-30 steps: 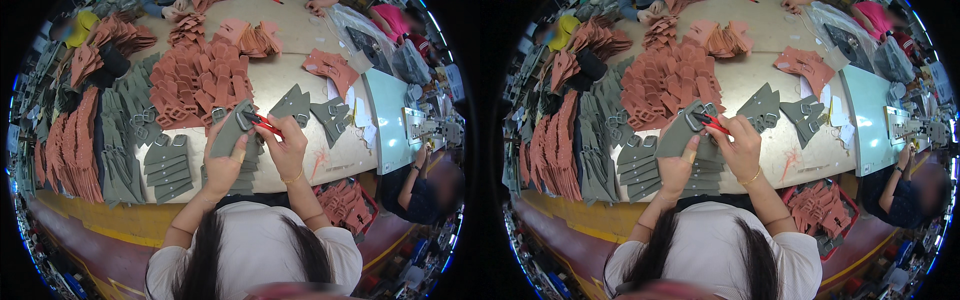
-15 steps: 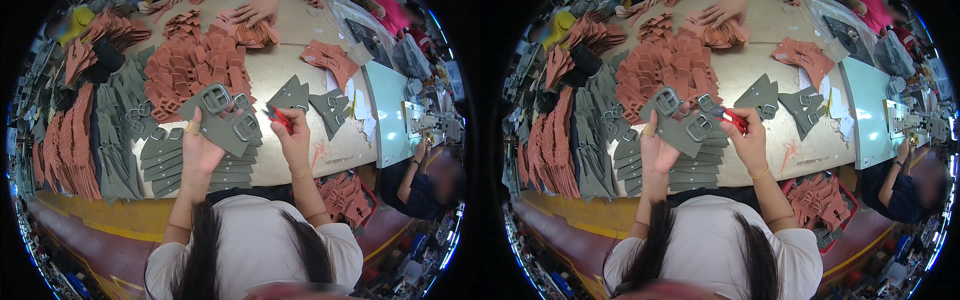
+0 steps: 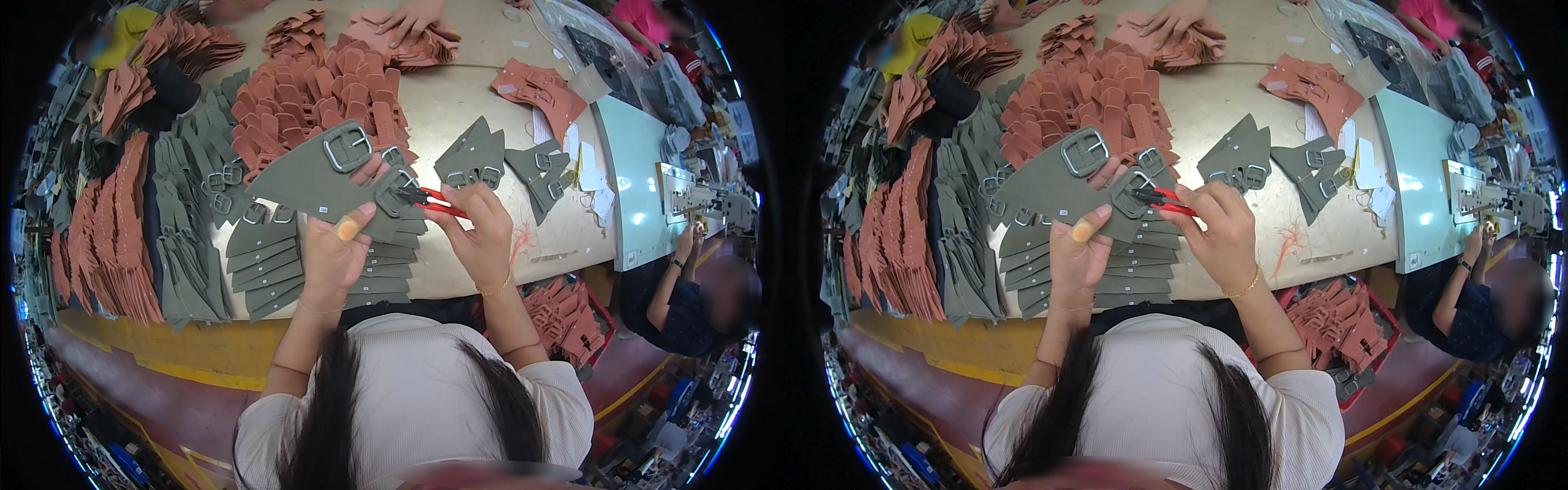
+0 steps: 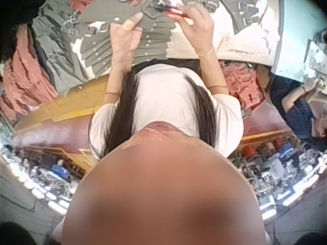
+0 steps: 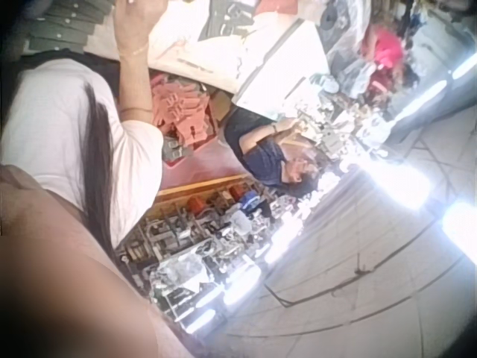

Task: The person uses red-handled scissors to trim excess material from the edges of stacked olive-green fabric pieces with metal buckles. After trimming, the person stacks the finished pieces and organizes them on the table.

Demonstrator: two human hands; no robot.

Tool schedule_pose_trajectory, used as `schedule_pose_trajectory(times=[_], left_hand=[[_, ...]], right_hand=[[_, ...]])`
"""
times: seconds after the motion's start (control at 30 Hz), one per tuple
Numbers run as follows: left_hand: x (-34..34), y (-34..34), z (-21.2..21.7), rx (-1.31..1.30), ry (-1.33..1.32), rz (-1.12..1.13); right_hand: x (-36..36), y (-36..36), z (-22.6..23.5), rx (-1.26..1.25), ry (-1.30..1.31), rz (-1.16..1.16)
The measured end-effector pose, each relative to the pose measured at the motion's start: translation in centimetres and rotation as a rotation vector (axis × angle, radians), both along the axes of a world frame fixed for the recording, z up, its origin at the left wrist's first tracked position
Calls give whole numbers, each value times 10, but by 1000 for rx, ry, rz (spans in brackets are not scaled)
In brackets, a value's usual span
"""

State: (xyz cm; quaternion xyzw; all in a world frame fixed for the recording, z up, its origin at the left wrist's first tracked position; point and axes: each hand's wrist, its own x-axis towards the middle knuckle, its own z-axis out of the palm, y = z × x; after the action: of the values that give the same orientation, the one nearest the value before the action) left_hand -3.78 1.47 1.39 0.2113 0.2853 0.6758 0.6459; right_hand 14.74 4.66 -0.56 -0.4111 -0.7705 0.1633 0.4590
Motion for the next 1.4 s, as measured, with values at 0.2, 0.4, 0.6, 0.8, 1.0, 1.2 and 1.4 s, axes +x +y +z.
schedule_pose_trajectory(times=[0.2,0.4,0.6,0.8,1.0,1.2,1.4], left_hand=[[3,-1,-1,31,60,28],[4,-1,-2,43,65,23],[10,-3,-3,69,74,47],[13,-3,-5,108,156,72],[-2,0,-6,147,412,-22],[-8,-1,0,82,398,-105],[-8,0,2,96,215,-87]], right_hand=[[-5,0,-1,-40,82,6],[-5,-1,0,-129,128,28],[-6,-1,-1,-118,140,16],[-4,-1,3,-108,95,13],[8,13,19,-98,-71,131],[16,19,22,-105,-202,207],[17,15,-5,-572,768,169]])
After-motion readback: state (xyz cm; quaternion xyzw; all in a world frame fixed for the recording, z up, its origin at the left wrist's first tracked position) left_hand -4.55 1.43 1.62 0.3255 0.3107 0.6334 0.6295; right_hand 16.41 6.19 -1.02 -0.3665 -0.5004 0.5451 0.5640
